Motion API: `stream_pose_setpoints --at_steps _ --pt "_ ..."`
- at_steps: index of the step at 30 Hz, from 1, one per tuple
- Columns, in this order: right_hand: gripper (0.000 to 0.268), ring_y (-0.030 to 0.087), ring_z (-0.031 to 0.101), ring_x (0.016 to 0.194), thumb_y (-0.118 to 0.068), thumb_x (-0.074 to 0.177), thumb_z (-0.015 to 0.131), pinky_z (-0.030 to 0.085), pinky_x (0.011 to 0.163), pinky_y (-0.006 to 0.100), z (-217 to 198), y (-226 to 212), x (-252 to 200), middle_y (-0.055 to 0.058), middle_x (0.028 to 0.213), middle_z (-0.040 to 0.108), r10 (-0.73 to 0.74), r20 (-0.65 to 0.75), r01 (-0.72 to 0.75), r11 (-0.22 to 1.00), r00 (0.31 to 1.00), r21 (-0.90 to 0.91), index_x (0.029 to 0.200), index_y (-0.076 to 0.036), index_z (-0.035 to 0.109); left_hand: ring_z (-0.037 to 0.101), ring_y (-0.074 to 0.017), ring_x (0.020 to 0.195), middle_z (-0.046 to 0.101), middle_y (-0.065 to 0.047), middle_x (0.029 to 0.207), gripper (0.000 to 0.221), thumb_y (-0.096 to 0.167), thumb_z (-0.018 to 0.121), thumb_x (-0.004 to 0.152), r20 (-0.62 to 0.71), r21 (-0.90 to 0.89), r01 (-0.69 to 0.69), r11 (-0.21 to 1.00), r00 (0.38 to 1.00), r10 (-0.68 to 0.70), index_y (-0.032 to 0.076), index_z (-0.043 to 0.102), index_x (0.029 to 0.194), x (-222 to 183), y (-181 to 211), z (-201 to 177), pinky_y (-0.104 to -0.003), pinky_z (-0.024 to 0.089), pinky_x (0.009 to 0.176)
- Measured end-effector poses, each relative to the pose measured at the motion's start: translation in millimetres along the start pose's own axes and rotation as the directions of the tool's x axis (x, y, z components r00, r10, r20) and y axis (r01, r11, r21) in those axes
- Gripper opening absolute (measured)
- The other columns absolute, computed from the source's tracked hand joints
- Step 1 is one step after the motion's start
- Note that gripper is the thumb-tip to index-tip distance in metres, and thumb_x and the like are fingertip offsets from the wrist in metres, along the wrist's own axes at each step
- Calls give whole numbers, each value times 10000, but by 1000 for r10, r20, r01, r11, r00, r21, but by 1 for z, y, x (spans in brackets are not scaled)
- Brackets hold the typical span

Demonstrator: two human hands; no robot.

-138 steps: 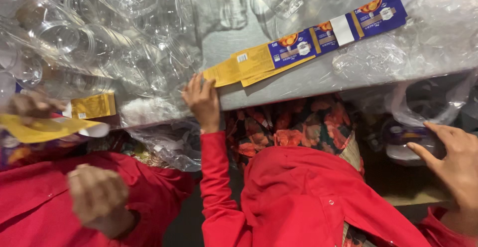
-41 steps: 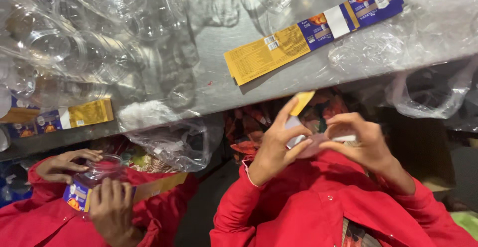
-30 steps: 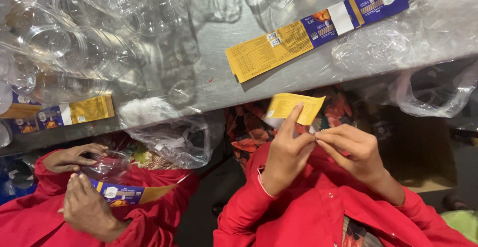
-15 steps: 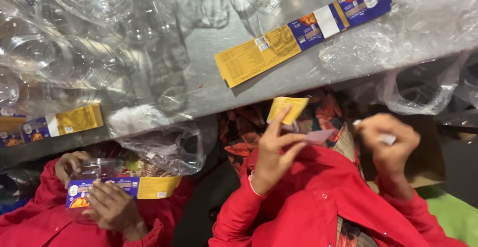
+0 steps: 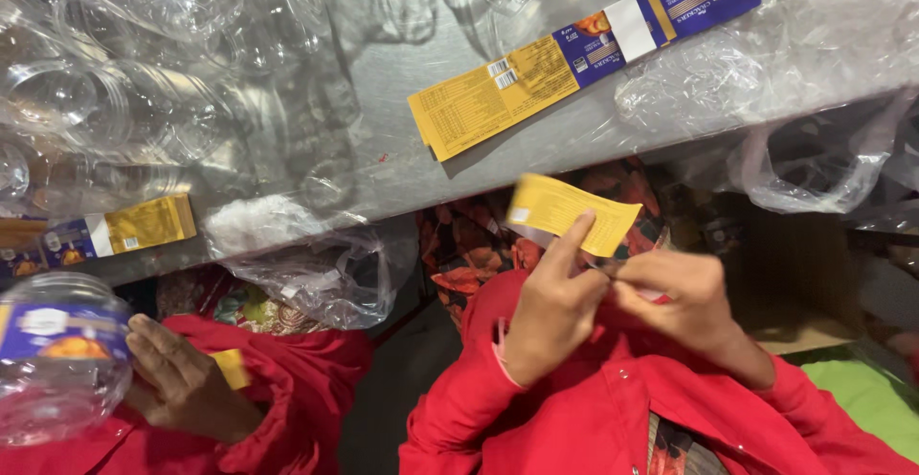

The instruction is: The person applies adhesive labels to clear plastic jars by hand, peeling them from sheets and wrapping them around the containers.

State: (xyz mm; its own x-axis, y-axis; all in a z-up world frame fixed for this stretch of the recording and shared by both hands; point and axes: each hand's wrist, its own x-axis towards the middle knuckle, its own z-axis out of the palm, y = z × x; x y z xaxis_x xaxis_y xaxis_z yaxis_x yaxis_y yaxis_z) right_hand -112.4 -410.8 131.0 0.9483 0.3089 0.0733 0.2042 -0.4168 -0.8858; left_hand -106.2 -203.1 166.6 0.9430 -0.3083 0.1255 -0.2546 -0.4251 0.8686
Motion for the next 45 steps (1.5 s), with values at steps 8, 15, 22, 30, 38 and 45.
stream_pose_setpoints --at_steps 8,15,22,30,38,45 --pt "267 203 745 754 -53 697 782 561 675 309 -7 5 -11 108 853 742 17 -69 -7 990 997 141 952 19 745 638 -349 1285 501 -223 1575 179 35 789 823 62 -348 102 932 994 -86 39 750 998 4 -4 -5 -361 506 1095" --pt "30 252 716 757 -11 900 700 557 699 327 15 15 -20 109 834 720 -95 -187 90 995 978 -36 924 -6 718 633 -355 1324 486 -216 1607 169 44 779 853 92 -257 117 959 991 -96 43 735 1016 -4 5 0 -376 514 1098" --pt "89 221 724 743 -43 886 713 550 670 276 6 14 -13 106 852 736 38 -87 -28 994 995 109 963 -7 735 569 -436 1406 467 -249 1585 179 28 771 836 -33 -237 25 971 999 -34 26 731 1011 -3 2 4 -440 491 1149" --pt "135 296 669 695 -46 810 767 519 609 384 -2 -28 4 118 808 675 -201 0 185 900 980 -395 923 11 721 598 -469 1277 386 -325 1612 193 -48 662 834 -29 287 -75 955 996 87 -96 647 1021 0 11 17 -468 483 1139" --pt "137 134 683 717 0 921 608 563 686 280 14 52 -19 76 790 730 455 83 -405 676 886 616 903 13 743 595 -388 1384 472 -256 1601 156 62 770 834 29 -276 106 955 994 -102 50 759 989 2 -8 -3 -397 491 1121" --pt "198 209 652 1022 36 985 702 570 887 314 -68 142 -7 180 1143 653 79 -749 -240 965 658 -109 1169 73 637 552 -349 1466 416 -200 1644 226 -37 666 772 -75 -443 109 890 985 -158 81 784 924 1 -22 -15 -422 475 1188"
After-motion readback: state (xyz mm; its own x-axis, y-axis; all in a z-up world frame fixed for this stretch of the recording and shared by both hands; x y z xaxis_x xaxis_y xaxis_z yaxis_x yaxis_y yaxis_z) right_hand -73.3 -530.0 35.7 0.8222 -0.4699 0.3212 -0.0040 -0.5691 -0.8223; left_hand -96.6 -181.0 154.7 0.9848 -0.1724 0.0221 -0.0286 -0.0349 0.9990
